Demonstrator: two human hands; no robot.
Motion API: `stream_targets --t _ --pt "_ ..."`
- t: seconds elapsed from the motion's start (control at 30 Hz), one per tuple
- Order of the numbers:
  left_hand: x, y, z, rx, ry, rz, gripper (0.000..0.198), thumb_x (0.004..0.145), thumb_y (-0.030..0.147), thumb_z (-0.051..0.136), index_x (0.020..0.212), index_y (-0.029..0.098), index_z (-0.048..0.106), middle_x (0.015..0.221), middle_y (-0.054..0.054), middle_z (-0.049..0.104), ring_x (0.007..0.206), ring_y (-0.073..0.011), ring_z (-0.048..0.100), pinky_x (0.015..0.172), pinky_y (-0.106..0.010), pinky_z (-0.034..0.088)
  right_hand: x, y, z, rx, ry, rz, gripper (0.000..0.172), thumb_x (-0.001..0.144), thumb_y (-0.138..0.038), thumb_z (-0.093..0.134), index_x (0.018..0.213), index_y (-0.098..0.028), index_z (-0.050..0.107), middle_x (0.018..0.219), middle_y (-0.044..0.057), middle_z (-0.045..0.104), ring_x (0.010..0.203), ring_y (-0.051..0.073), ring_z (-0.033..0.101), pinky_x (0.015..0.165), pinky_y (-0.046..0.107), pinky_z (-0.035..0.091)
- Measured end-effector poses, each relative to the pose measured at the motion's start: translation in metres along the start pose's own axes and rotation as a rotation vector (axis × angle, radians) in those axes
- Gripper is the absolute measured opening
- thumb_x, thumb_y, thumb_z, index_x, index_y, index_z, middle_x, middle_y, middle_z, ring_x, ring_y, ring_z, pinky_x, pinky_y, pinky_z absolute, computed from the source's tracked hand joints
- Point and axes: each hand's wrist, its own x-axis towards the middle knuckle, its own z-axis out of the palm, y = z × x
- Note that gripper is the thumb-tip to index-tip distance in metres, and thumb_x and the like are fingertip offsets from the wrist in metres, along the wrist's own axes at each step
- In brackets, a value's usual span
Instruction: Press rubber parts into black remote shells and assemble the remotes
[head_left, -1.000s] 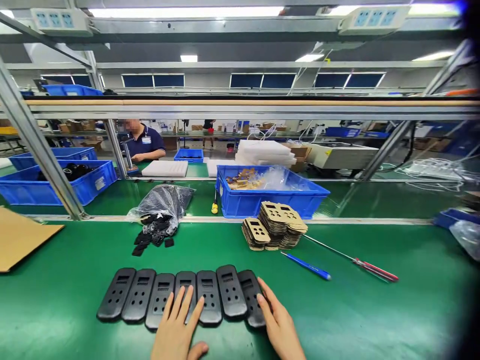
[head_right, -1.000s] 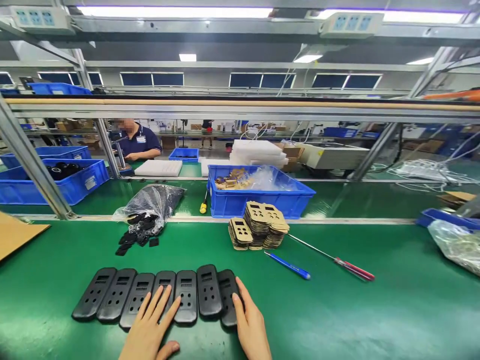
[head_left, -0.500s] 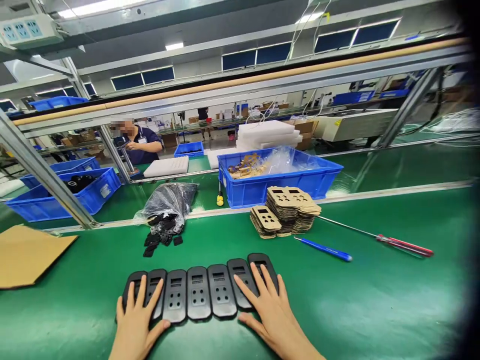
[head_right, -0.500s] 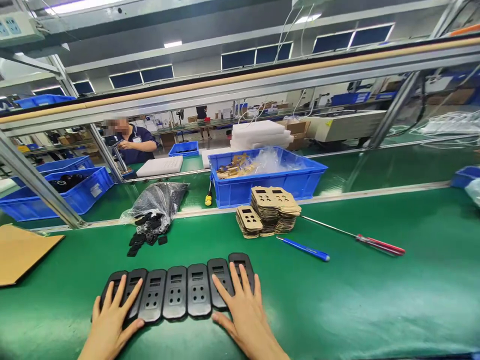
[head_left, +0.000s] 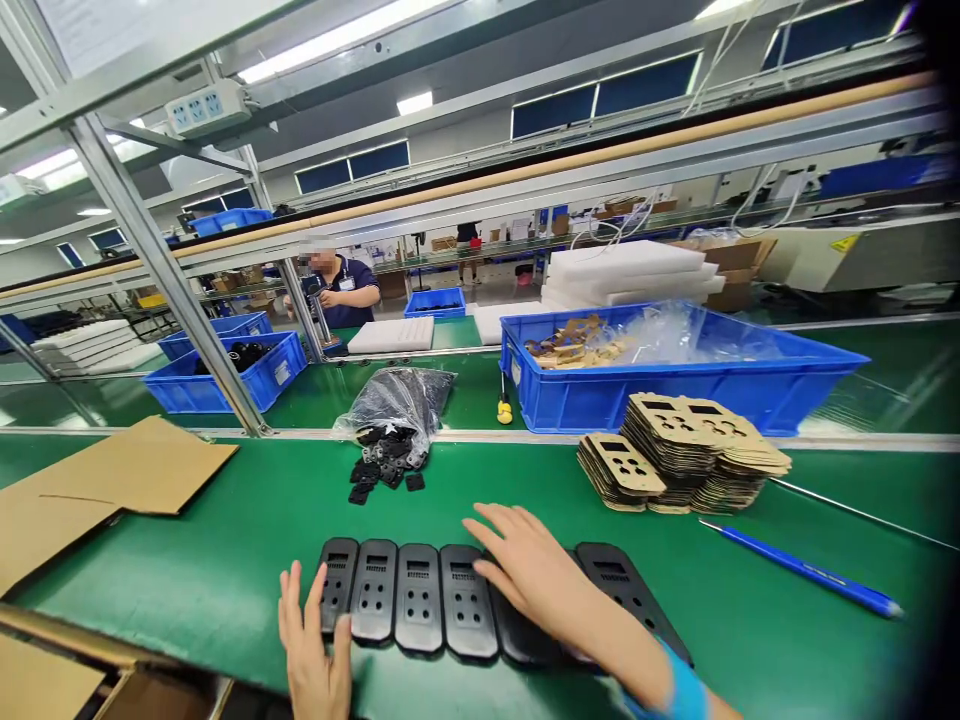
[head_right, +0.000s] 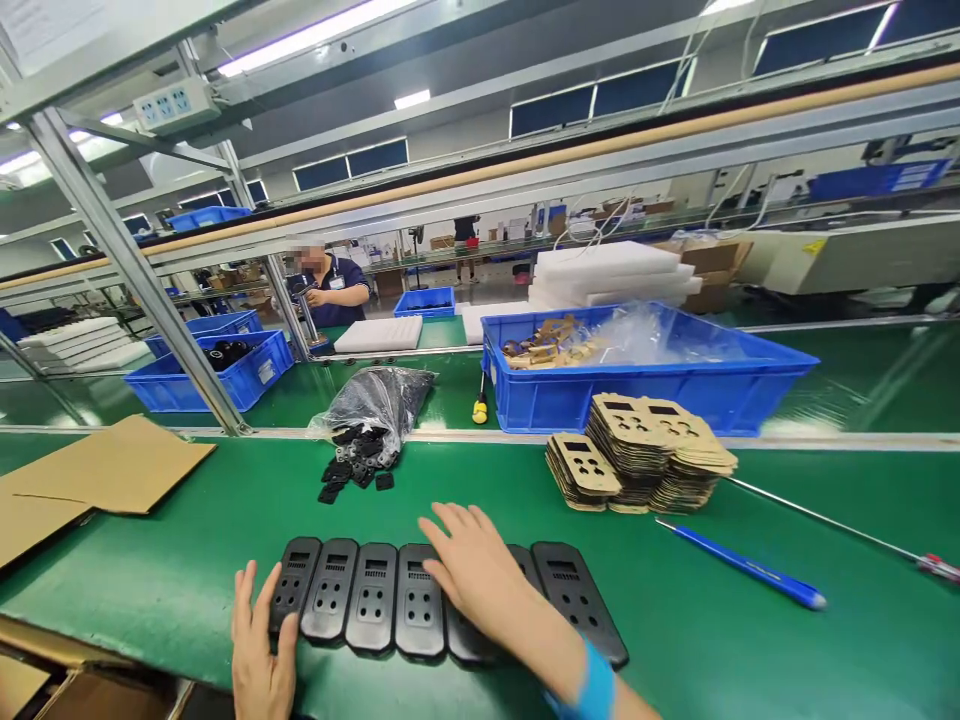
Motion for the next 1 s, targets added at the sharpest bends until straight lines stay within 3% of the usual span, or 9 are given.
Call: stream_targets --t 0.1,0.2,0.27,0.37,0.5,0.7,0.8,0.93,1.0 --pt "-0.003 -0.005 0.002 -0.115 0.158 -0.126 0.042 0.095 0.031 0.040 0.136 0.028 0.042 0.154 -0.009 0.025 0.144 -0.0330 0.017 0.109 -0.060 0.029 0.078 -0.017 0.000 0.041 -0.093 -0.062 0.022 0.092 -0.020 0.055 0.110 -0.017 0.065 0.108 0.010 0.067 0.097 0.023 0.064 0.088 0.040 0.051" --pt "-0.004 -0.006 0.005 -0.173 0.217 -0.136 0.036 0.093 0.031 0.046 0.128 0.026 0.052 0.151 -0.009 0.034 0.142 -0.0330 0.024 0.110 -0.056 0.030 0.134 -0.019 0.022 0.064 -0.110 -0.038 0.018 0.091 -0.025 0.061 0.104 -0.014 0.063 0.110 0.008 0.064 0.102 0.023 0.061 0.089 0.045 0.050" --pt "-0.004 -0.007 0.006 -0.195 0.217 -0.142 0.035 0.092 0.031 0.048 0.126 0.027 0.053 0.150 -0.008 0.035 0.141 -0.0327 0.025 0.110 -0.054 0.031 0.152 -0.018 0.035 0.116 -0.107 -0.017 0.018 0.092 -0.028 0.060 0.103 -0.014 0.063 0.112 0.008 0.063 0.102 0.022 0.060 0.090 0.044 0.050" --pt "-0.005 -0.008 0.004 -0.227 0.228 -0.137 0.033 0.092 0.029 0.048 0.124 0.026 0.054 0.148 -0.008 0.038 0.140 -0.0320 0.028 0.109 -0.053 0.033 0.154 -0.020 0.042 0.247 -0.111 0.030 0.018 0.094 -0.030 0.057 0.098 -0.014 0.064 0.102 0.006 0.065 0.091 0.019 0.063 0.083 0.040 0.053" --pt "0.001 -0.002 -0.004 -0.304 0.262 -0.112 0.027 0.091 0.028 0.049 0.115 0.025 0.061 0.129 -0.009 0.055 0.121 -0.0263 0.051 0.100 -0.044 0.044 0.125 -0.038 0.043 0.474 -0.198 0.060 0.025 0.097 -0.033 0.051 0.091 -0.012 0.063 0.079 0.001 0.066 0.066 0.013 0.064 0.063 0.029 0.056" --pt "0.028 0.028 -0.013 -0.693 -0.121 -0.378 0.042 0.083 0.040 0.061 0.119 0.019 0.060 0.106 -0.010 0.067 0.088 -0.0194 0.065 0.074 -0.029 0.056 0.086 -0.081 0.050 0.606 -0.352 -0.020 0.027 0.101 -0.024 0.044 0.089 -0.011 0.064 0.072 -0.001 0.068 0.061 0.011 0.066 0.057 0.024 0.056" --pt "0.036 0.021 -0.014 -0.726 -0.158 -0.473 0.038 0.076 0.042 0.066 0.103 0.015 0.066 0.084 -0.007 0.069 0.068 -0.0153 0.064 0.062 -0.024 0.054 0.102 -0.086 0.051 0.508 -0.343 -0.049 0.023 0.097 -0.026 0.052 0.084 -0.013 0.066 0.073 -0.001 0.068 0.065 0.012 0.066 0.063 0.028 0.057" --pt "0.036 -0.012 -0.028 -0.674 -0.089 -0.567 0.039 0.074 0.047 0.064 0.095 0.014 0.065 0.083 -0.007 0.067 0.069 -0.0160 0.066 0.063 -0.025 0.056 0.149 -0.067 0.050 0.259 -0.133 0.014 0.019 0.093 -0.027 0.058 0.106 -0.015 0.063 0.113 0.008 0.063 0.101 0.022 0.061 0.089 0.043 0.051" --pt "0.034 -0.025 -0.037 -0.661 -0.086 -0.601 0.043 0.073 0.049 0.063 0.096 0.013 0.063 0.084 -0.007 0.066 0.067 -0.0171 0.068 0.065 -0.028 0.058 0.168 -0.055 0.052 0.157 -0.084 0.024 0.021 0.093 -0.027 0.058 0.111 -0.016 0.061 0.120 0.009 0.059 0.106 0.023 0.058 0.092 0.046 0.049"
